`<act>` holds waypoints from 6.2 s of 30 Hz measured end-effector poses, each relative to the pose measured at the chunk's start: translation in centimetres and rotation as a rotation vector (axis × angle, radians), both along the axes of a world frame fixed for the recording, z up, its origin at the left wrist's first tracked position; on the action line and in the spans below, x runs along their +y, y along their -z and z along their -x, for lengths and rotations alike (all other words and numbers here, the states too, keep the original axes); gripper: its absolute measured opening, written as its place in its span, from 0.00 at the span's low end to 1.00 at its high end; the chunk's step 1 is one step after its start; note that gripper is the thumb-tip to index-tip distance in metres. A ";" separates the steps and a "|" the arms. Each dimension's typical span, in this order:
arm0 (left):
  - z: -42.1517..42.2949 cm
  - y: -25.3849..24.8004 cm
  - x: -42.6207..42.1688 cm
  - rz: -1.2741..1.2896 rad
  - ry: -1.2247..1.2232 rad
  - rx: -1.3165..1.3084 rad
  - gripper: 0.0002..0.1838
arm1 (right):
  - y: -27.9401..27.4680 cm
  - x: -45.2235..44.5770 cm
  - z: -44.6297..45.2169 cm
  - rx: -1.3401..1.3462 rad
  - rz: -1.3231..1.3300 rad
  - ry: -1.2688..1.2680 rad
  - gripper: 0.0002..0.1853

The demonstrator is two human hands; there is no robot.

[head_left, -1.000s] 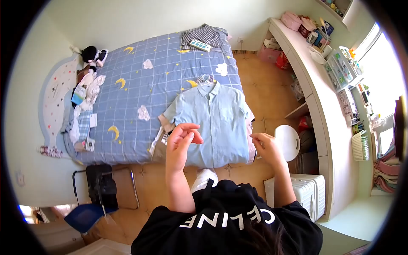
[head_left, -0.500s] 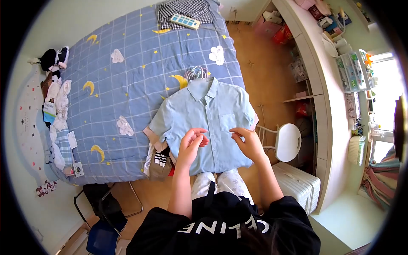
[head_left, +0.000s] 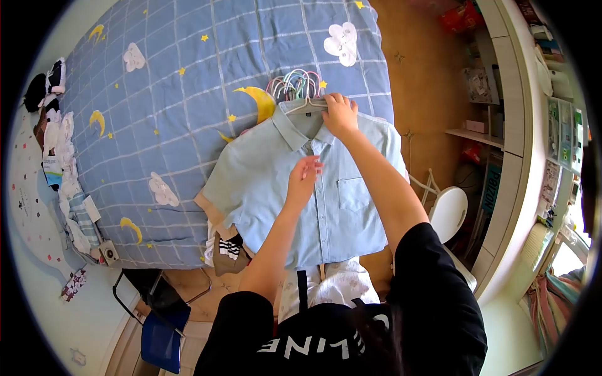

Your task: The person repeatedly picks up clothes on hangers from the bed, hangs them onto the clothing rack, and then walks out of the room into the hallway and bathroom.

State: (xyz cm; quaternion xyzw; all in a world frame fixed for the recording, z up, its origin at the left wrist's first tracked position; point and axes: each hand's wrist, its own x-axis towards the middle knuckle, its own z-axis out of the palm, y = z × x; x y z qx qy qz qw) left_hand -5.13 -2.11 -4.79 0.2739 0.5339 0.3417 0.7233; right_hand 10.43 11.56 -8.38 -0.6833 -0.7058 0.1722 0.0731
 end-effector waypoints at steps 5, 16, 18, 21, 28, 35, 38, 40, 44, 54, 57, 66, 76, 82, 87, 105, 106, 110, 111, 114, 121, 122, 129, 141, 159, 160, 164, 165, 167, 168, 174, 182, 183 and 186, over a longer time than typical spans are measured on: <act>-3.1 0.9 2.8 -0.111 -0.318 -0.088 0.25 | -1.0 -0.9 -1.4 0.165 -0.135 -0.125 0.05; -6.5 -0.5 1.9 0.131 -0.625 -0.273 0.09 | -3.3 -0.5 -4.4 0.436 -0.028 -0.009 0.06; -6.3 -1.4 1.0 0.166 -0.591 -0.188 0.09 | -1.2 -0.5 -4.6 0.097 -0.044 -0.155 0.07; -5.7 -1.7 0.2 0.144 -0.613 -0.197 0.10 | -0.6 -0.1 -4.5 0.046 0.040 -0.220 0.09; -5.7 -4.1 2.2 0.216 -0.657 -0.163 0.13 | -9.5 -5.9 -4.8 0.471 0.045 -0.207 0.11; -5.1 -3.0 -2.0 0.165 -0.738 -0.115 0.12 | -13.4 -11.6 -4.1 0.557 0.283 -0.244 0.15; -4.0 -4.0 -4.8 0.185 -0.678 -0.173 0.15 | -14.9 -14.5 -4.0 0.585 0.300 -0.208 0.14; -3.4 -3.7 -7.3 0.190 -0.645 -0.181 0.16 | -15.6 -16.6 -4.0 0.592 0.252 -0.192 0.13; -2.1 -6.9 -11.1 0.103 -0.478 -0.073 0.16 | -18.6 -20.6 -3.7 0.423 0.116 -0.204 0.10; -0.5 -24.0 -19.2 -0.191 -0.451 -0.285 0.13 | -33.2 -31.2 -2.7 0.706 0.200 -0.030 0.07; -0.7 -27.7 -22.2 -0.243 -0.498 -0.291 0.12 | -37.7 -33.8 -2.3 0.843 0.295 0.031 0.07; -1.2 -38.3 -35.9 -0.350 -0.866 -0.121 0.09 | -43.5 -41.7 -3.1 1.015 0.271 -0.425 0.07; -3.0 -42.1 -61.4 -0.641 -1.679 0.072 0.07 | -46.4 -55.2 5.0 1.044 0.501 -1.273 0.06; -7.3 -44.6 -74.4 -0.717 -2.014 0.217 0.07 | -47.7 -66.9 8.3 1.005 0.715 -1.636 0.08; -10.5 -47.2 -85.3 -0.805 -2.118 0.347 0.08 | -49.3 -78.0 10.0 0.971 0.727 -1.883 0.07; -22.9 -49.3 -110.5 -0.783 -2.378 0.949 0.10 | -52.9 -109.9 9.5 0.900 1.105 -2.273 0.06; -23.3 -49.2 -110.8 -0.735 -2.456 0.957 0.11 | -52.9 -111.0 9.7 0.890 1.127 -2.286 0.06; -25.0 -49.2 -112.6 -0.605 -2.685 1.013 0.11 | -52.5 -115.8 10.9 0.906 1.157 -2.369 0.07; -25.3 -49.3 -113.1 -0.591 -2.743 1.035 0.10 | -52.5 -117.2 11.3 0.931 1.149 -2.395 0.08; -25.9 -49.4 -115.3 -0.515 -2.883 1.152 0.10 | -54.1 -122.0 12.3 0.889 1.199 -2.491 0.09; -24.9 -51.1 -122.0 -0.490 -3.090 1.404 0.10 | -60.4 -134.3 16.2 1.061 1.382 -2.475 0.08; -24.7 -51.1 -122.8 -0.519 -3.061 1.464 0.10 | -61.6 -136.1 16.9 1.121 1.370 -2.482 0.08; -21.0 -51.8 -126.6 -0.539 -3.107 1.674 0.09 | -70.4 -148.5 21.5 1.437 1.328 -2.520 0.05; -17.4 -51.0 -131.3 -0.521 -3.201 1.617 0.10 | -70.5 -159.1 26.6 1.491 0.749 -2.634 0.06; -14.3 -52.2 -138.3 -0.806 -2.844 1.523 0.17 | -59.8 -146.1 21.9 1.194 0.269 -3.353 0.08; -14.4 -52.6 -138.6 -0.826 -2.835 1.516 0.18 | -59.4 -146.3 21.5 1.283 0.226 -3.272 0.09; -15.1 -54.1 -139.8 -0.953 -2.775 1.489 0.23 | -60.6 -147.6 20.5 1.555 0.092 -3.058 0.16; -15.5 -54.5 -140.2 -0.952 -2.749 1.501 0.24 | -61.3 -147.9 20.3 1.546 0.032 -3.028 0.17; -16.4 -54.9 -140.9 -0.957 -2.701 1.517 0.25 | -63.1 -148.3 19.9 1.515 -0.089 -2.969 0.19; -17.0 -54.7 -141.3 -0.952 -2.678 1.538 0.25 | -63.7 -148.7 20.2 1.534 -0.099 -2.947 0.19; -19.9 -53.5 -143.4 -1.005 -2.545 1.525 0.23 | -69.0 -150.9 20.1 1.788 0.015 -2.536 0.11; -21.5 -53.0 -145.6 -0.948 -2.535 1.510 0.23 | -71.3 -156.4 21.8 1.490 0.008 -2.464 0.13; -21.7 -53.0 -145.8 -0.942 -2.527 1.506 0.23 | -71.1 -156.6 21.9 1.410 -0.005 -2.485 0.13; -22.0 -52.8 -146.4 -0.937 -2.530 1.469 0.23 | -69.9 -155.9 21.0 1.348 0.004 -2.414 0.17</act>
